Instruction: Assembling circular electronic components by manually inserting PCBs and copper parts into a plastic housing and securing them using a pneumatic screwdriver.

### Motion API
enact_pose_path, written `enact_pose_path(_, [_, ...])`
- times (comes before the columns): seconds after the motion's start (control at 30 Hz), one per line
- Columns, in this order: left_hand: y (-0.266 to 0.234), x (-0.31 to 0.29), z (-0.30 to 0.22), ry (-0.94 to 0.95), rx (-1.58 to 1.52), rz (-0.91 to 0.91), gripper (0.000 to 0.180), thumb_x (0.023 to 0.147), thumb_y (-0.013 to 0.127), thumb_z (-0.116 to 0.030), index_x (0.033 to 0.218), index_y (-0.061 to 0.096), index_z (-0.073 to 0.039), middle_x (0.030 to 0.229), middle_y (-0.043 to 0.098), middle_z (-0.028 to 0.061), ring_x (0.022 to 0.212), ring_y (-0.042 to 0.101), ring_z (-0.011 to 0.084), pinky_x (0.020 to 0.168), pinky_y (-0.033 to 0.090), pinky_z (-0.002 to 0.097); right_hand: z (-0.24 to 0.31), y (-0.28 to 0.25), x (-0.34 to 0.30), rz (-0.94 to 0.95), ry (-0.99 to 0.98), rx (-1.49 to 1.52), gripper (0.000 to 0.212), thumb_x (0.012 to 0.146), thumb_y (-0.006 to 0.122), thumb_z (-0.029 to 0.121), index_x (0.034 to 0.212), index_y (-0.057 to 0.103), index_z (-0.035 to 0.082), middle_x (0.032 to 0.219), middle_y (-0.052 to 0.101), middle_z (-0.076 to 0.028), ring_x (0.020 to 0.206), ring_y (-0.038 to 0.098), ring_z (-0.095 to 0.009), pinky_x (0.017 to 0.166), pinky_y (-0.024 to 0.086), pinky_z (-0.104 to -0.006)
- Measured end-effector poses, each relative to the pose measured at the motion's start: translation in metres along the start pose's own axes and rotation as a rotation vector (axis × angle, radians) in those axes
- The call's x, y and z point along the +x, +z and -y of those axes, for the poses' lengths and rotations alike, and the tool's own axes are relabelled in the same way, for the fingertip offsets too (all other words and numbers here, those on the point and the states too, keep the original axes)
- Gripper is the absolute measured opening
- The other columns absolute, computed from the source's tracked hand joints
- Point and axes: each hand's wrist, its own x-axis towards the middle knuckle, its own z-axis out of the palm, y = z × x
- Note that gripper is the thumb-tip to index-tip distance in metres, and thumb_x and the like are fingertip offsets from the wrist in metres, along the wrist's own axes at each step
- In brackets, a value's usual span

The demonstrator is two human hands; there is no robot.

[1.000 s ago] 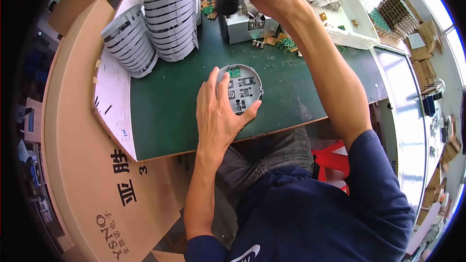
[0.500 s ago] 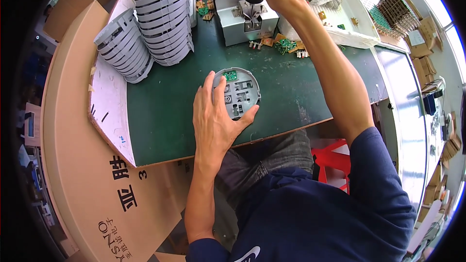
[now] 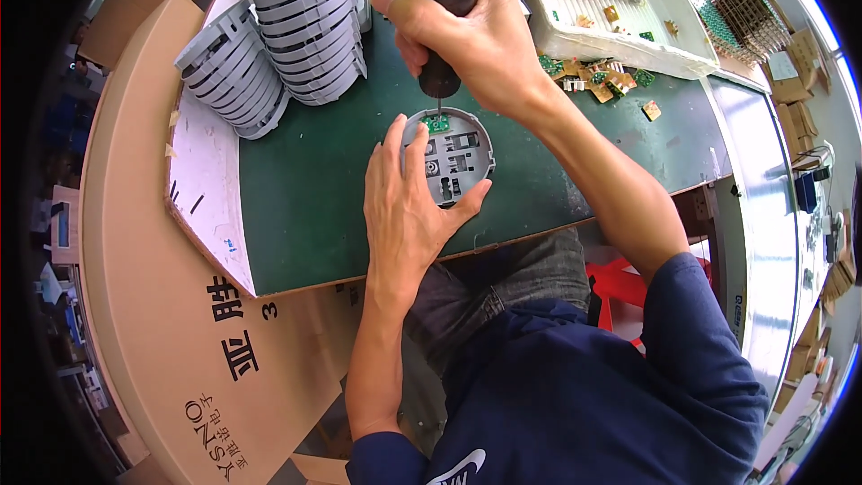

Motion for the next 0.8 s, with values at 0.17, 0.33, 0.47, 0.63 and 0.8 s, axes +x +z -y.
enact_pose_path(0.17, [-0.001, 0.001, 0.002, 0.011, -0.002, -0.016, 0.081, 0.080, 0.084, -0.049, 0.136, 0.054, 0.001, 0.147, 0.050, 0.0222, 0.126, 0.055, 0.0408, 0.104, 0.048, 0.0503, -0.002, 0.002, 0.000, -0.011, 0.030, -0.015, 0.055, 0.096, 0.072, 0.017, 0.143, 0.049, -0.001, 0.071, 0.059, -0.001, 0.052, 0.052, -0.007, 0.047, 0.042, -0.0251])
enact_pose_path(0.33, [0.002, 0.001, 0.004, 0.045, 0.012, -0.045, 0.084, 0.078, 0.084, -0.053, 0.132, 0.055, 0.004, 0.143, 0.050, 0.0232, 0.122, 0.055, 0.0409, 0.102, 0.049, 0.0501, -0.008, 0.003, 0.000, 0.005, 0.032, 0.006, 0.054, 0.096, 0.072, 0.018, 0.141, 0.049, -0.001, 0.072, 0.060, -0.001, 0.054, 0.054, -0.007, 0.049, 0.043, -0.0248])
enact_pose_path(0.47, [0.003, 0.001, 0.005, 0.050, 0.011, -0.048, 0.084, 0.077, 0.084, -0.052, 0.132, 0.054, 0.004, 0.143, 0.050, 0.0237, 0.122, 0.055, 0.0408, 0.102, 0.048, 0.0500, -0.014, 0.000, 0.000, 0.032, 0.071, -0.034, 0.036, 0.095, 0.075, 0.021, 0.117, 0.056, 0.001, 0.072, 0.061, -0.001, 0.055, 0.056, -0.007, 0.050, 0.044, -0.0247])
enact_pose_path(0.63, [0.004, -0.001, 0.004, 0.041, -0.003, -0.053, 0.084, 0.077, 0.085, -0.051, 0.132, 0.055, 0.004, 0.143, 0.050, 0.0228, 0.120, 0.055, 0.0423, 0.101, 0.049, 0.0509, -0.016, -0.001, -0.002, 0.078, 0.088, -0.029, 0.032, 0.093, 0.078, 0.026, 0.099, 0.055, 0.005, 0.072, 0.061, -0.001, 0.057, 0.057, -0.008, 0.051, 0.045, -0.0249])
enact_pose_path(0.8, [0.002, 0.000, 0.002, 0.012, -0.013, -0.022, 0.081, 0.078, 0.086, -0.044, 0.136, 0.053, 0.000, 0.146, 0.049, 0.0232, 0.126, 0.055, 0.0414, 0.104, 0.048, 0.0504, -0.018, 0.001, 0.000, 0.081, 0.099, 0.002, 0.033, 0.091, 0.080, 0.025, 0.099, 0.054, 0.006, 0.070, 0.061, 0.000, 0.056, 0.057, -0.007, 0.050, 0.044, -0.0253])
